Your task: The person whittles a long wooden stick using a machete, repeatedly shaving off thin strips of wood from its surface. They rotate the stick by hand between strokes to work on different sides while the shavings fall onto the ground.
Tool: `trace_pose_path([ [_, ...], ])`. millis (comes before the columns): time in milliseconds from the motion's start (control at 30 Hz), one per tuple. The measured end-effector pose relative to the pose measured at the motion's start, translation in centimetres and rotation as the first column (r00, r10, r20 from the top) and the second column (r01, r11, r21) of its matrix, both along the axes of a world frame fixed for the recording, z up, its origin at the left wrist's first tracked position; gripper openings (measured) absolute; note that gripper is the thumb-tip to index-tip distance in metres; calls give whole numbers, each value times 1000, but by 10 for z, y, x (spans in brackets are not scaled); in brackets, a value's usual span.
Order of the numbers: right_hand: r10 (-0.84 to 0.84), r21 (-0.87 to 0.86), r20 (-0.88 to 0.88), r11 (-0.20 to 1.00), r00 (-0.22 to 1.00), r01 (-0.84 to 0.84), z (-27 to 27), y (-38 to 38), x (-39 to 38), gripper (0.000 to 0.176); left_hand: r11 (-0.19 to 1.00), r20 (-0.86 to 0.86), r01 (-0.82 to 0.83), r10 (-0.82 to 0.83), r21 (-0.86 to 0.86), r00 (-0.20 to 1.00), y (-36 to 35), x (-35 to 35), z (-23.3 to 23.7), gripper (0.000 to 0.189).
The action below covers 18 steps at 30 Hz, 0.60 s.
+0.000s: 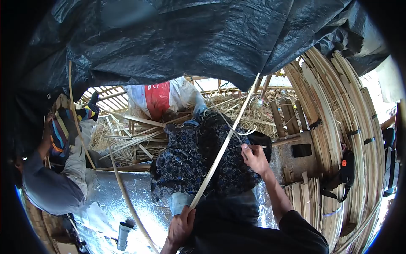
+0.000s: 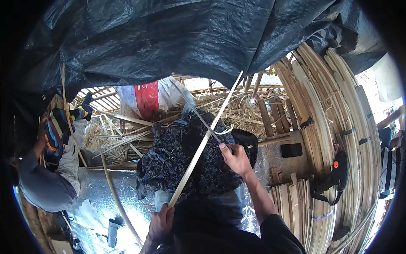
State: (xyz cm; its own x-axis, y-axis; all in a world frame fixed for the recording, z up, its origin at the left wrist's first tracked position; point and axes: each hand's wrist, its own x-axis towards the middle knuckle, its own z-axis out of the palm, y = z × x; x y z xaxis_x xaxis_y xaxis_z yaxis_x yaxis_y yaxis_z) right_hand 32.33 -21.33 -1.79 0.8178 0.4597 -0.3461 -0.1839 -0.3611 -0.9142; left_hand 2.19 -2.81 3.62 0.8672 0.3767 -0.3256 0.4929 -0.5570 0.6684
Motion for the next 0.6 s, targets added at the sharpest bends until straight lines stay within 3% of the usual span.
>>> trace_pose_path([
  [67,54,-109,424,994,904,-8,20,5,-8,63,1000,30,-16,16,-11,999,-2,7,1,19],
  [100,132,-202,522,979,842,-28,29,5,-14,61,1000,34,-14,15,-10,999,-3,12,3,19],
  [167,329,-291,749,943,574,-161,25,4,-22,55,999,61,-44,45,-22,997,-6,22,5,19],
  [233,377,-329,902,916,209,-229,29,14,-27,50,999,57,-44,45,-10,997,-8,25,5,19],
  [267,372,-326,904,919,210,-223,29,13,-19,50,999,48,-47,47,5,998,-7,26,5,19],
  [333,391,-380,918,915,69,-134,28,1,8,50,999,17,-31,30,32,999,-4,0,-3,19],
  [367,363,-352,915,932,-175,89,4,-9,26,25,999,-18,-24,25,48,1000,-4,-10,-5,19],
  [400,416,-407,909,880,16,243,-28,-27,45,27,999,-25,-23,24,47,999,-3,-12,-4,19],
  [467,480,-470,876,827,49,307,-29,-19,45,35,1000,126,-16,15,12,992,-8,-10,-5,16],
  [533,344,-486,800,852,492,195,-5,4,25,51,998,137,-61,62,-7,989,-8,0,-8,18],
  [567,337,-407,886,894,319,188,0,10,13,62,996,111,-82,85,-26,990,-5,0,-8,20],
  [600,329,-355,903,933,277,48,6,15,-2,61,996,104,-78,81,-33,991,-3,4,-4,20],
])
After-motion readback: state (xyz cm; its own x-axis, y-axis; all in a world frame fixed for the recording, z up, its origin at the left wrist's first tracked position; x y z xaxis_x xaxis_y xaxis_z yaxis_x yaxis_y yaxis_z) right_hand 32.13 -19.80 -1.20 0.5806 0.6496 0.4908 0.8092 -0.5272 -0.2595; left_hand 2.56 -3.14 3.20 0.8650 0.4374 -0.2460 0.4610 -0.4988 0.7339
